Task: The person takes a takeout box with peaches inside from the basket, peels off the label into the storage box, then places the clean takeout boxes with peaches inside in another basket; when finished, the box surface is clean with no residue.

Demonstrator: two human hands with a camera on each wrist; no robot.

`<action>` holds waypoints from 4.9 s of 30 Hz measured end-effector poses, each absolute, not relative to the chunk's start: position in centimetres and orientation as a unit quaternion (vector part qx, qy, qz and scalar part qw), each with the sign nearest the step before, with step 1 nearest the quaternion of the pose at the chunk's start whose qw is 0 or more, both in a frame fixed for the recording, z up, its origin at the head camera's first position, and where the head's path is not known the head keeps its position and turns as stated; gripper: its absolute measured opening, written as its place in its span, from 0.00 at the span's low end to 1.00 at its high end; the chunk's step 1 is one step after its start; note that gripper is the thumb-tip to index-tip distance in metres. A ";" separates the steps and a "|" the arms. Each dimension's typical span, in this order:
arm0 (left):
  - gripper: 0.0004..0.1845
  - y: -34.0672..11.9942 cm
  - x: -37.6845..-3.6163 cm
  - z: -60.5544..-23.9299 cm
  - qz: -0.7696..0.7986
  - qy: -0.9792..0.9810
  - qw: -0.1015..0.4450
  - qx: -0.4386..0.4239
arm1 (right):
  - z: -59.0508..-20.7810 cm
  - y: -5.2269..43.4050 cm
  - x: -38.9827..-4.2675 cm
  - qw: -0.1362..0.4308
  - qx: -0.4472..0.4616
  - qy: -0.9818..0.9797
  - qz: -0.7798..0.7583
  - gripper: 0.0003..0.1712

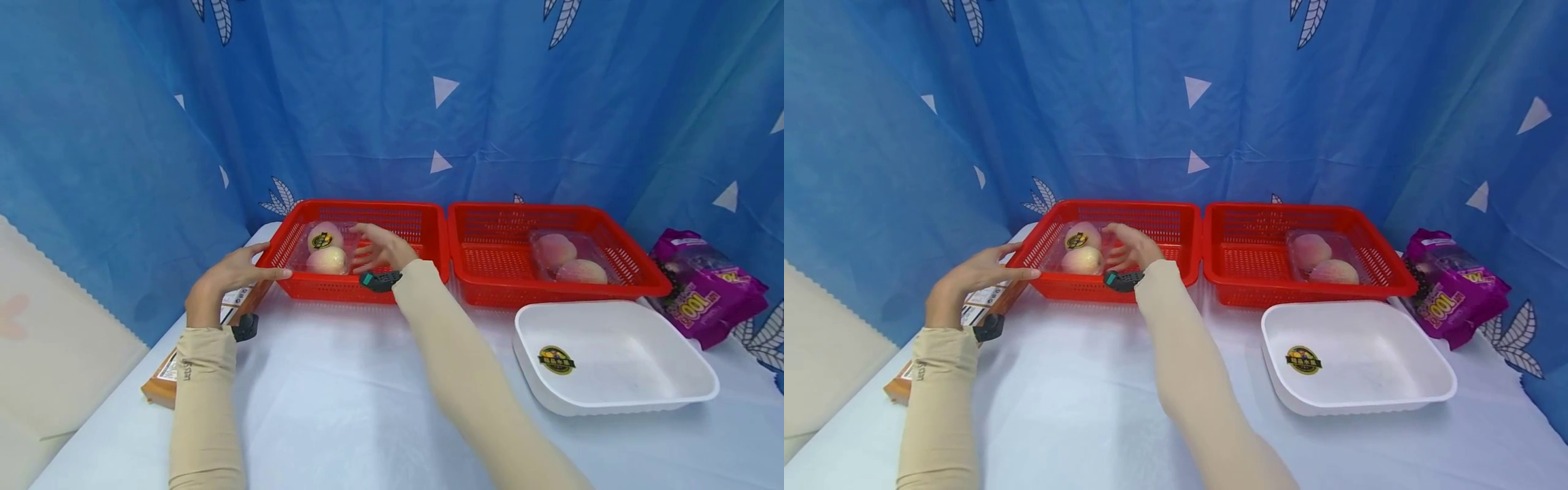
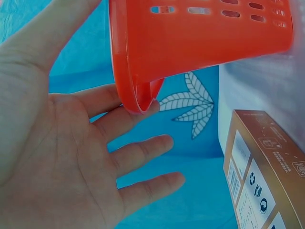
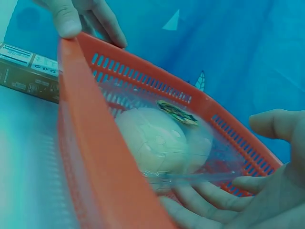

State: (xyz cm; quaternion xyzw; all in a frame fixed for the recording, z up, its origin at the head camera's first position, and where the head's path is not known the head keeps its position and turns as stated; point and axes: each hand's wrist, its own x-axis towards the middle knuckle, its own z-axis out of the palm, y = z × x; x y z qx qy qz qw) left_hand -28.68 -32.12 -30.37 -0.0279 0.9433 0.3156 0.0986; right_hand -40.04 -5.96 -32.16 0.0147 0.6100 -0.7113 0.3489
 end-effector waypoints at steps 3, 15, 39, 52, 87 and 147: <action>0.61 -32.2 -28.8 -30.3 0.317 0.942 0.101 -0.033 | -31.8 -5.8 -40.0 0.345 0.026 0.612 -0.711 0.42; 0.60 -32.2 -28.9 -30.4 0.323 0.941 0.101 -0.030 | -31.4 -5.1 -40.9 0.310 0.003 0.719 -0.623 0.19; 0.60 -32.6 -28.9 -30.3 0.315 0.943 0.104 -0.007 | -27.5 1.9 -41.6 0.239 -0.102 0.703 -0.662 0.35; 0.61 -33.2 -29.0 -30.6 0.321 0.941 0.108 -0.009 | -23.8 7.4 -37.9 0.239 -0.194 0.669 -0.676 0.26; 0.48 -22.8 -25.5 -26.5 0.302 0.934 0.062 0.183 | -29.0 13.1 -30.4 0.363 -0.392 0.734 -0.418 0.31; 0.53 -11.2 -25.5 -33.3 0.212 0.893 0.227 0.326 | -31.3 13.0 -26.5 0.205 -0.413 0.852 -0.249 0.13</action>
